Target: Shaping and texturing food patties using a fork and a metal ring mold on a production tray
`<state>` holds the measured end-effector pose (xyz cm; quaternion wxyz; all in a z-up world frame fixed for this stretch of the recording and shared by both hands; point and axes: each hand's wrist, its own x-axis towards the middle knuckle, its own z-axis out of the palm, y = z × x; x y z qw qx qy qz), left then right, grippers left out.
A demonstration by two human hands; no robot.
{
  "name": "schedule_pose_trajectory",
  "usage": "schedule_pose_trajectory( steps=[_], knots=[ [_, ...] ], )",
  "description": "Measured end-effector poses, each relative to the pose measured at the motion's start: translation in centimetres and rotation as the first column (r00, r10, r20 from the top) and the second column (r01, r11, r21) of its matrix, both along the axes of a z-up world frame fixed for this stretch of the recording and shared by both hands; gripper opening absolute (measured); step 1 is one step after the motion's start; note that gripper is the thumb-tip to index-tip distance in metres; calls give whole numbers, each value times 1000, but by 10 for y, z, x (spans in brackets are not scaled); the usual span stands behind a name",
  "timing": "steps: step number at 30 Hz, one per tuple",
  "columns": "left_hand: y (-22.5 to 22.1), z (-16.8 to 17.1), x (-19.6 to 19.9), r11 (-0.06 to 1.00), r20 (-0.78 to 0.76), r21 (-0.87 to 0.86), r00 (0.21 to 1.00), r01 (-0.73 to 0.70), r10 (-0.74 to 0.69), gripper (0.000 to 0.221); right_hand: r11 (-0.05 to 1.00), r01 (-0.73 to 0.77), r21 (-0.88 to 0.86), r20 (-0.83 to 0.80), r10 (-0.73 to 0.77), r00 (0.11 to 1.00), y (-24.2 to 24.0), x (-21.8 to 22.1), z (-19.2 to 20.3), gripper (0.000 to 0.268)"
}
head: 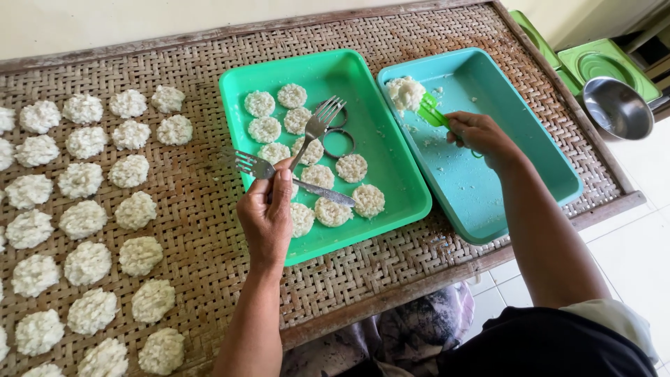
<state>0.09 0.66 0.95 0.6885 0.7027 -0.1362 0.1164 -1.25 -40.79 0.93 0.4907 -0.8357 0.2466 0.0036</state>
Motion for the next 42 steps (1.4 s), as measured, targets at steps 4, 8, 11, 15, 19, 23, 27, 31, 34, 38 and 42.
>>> schedule_pose_trajectory(
  steps=[4, 8, 11, 15, 19, 23, 27, 31, 34, 38, 42],
  knots=[
    [7, 14, 3, 999, -42, 40, 999, 10, -9, 27, 999, -25, -31, 51, 26, 998, 16, -14, 28, 33],
    [19, 8, 17, 992, -157, 120, 986, -38, 57, 28, 988, -126, -95, 103, 135, 985, 47, -9, 57, 33],
    [23, 5, 30, 981, -161, 186, 983, -61, 91, 28, 956, -222, -191, 82, 241, 967, 75, -4, 68, 34],
    [14, 22, 32, 974, -141, 227, 989, -11, 44, 31, 768, -339, -543, -83, 352, 932, 100, 11, 54, 37],
    [4, 9, 42, 941, -162, 337, 986, 33, 23, 36, 503, -316, -805, -124, 377, 918, 107, 19, 20, 41],
    [-10, -3, 47, 877, -239, 473, 971, 91, 28, 41, 280, -243, -929, -121, 389, 913, 118, 12, 11, 42],
    [-24, -5, 51, 775, -299, 617, 951, 134, 73, 42, 253, -208, -945, -101, 377, 921, 121, 11, 7, 48],
    [-27, 13, 46, 747, -360, 640, 929, 179, 85, 42, 328, -230, -916, -96, 377, 921, 124, 5, 22, 44],
    [-31, 16, 47, 732, -360, 656, 929, 185, 87, 41, 360, -225, -906, -86, 364, 928, 127, 0, 32, 41],
    [-30, 4, 55, 744, -354, 638, 934, 199, 54, 41, 366, -225, -903, -92, 347, 933, 128, -2, 30, 41],
    [-10, 20, 52, 826, -282, 551, 958, 122, 47, 41, 332, -260, -907, -154, 313, 937, 126, -5, 39, 44]
  ],
)
